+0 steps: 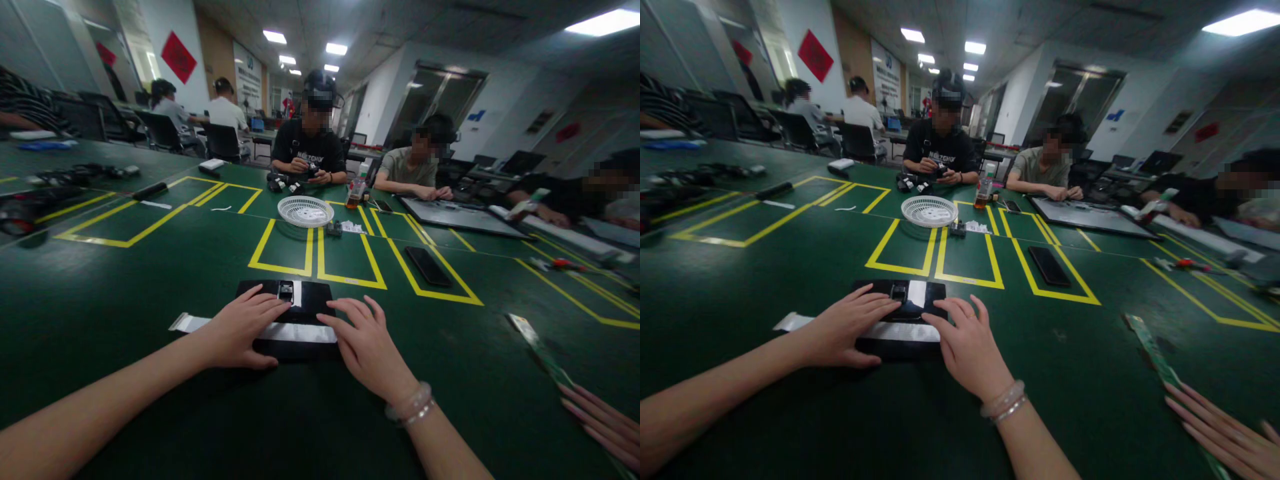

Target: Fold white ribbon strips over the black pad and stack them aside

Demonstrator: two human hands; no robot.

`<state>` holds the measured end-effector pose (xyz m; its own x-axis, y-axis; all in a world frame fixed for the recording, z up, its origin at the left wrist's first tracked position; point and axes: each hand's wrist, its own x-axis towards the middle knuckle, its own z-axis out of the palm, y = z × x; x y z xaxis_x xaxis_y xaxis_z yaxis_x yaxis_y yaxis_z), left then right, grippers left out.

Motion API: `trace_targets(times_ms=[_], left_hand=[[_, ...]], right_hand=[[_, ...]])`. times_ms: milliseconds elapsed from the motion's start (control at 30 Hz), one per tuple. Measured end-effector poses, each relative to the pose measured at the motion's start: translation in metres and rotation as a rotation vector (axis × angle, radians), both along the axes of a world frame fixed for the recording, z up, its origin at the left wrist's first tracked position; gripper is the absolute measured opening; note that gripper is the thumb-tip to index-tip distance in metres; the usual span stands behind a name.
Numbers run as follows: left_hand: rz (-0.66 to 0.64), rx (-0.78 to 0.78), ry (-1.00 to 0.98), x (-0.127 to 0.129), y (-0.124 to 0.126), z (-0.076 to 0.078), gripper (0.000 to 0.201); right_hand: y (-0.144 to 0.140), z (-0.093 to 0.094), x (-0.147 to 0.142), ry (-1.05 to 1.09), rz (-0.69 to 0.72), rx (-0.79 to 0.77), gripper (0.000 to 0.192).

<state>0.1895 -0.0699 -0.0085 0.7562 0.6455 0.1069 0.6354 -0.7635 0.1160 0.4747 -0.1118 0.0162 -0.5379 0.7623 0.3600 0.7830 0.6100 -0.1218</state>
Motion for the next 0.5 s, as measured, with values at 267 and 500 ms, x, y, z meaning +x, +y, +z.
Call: trace_targets(times_ms=[267, 500], left_hand=[[0.063, 0.119, -0.09, -0.018, 0.009, 0.023, 0.071], [0.393, 0.3, -0.131, -0.091, 0.049, 0.029, 0.073]], right_hand=[[0.0, 0.001, 0.001, 0.105, 0.002, 0.115, 0.038], [0.001, -0.001, 0.002, 0.109, 0.011, 0.118, 0.035]])
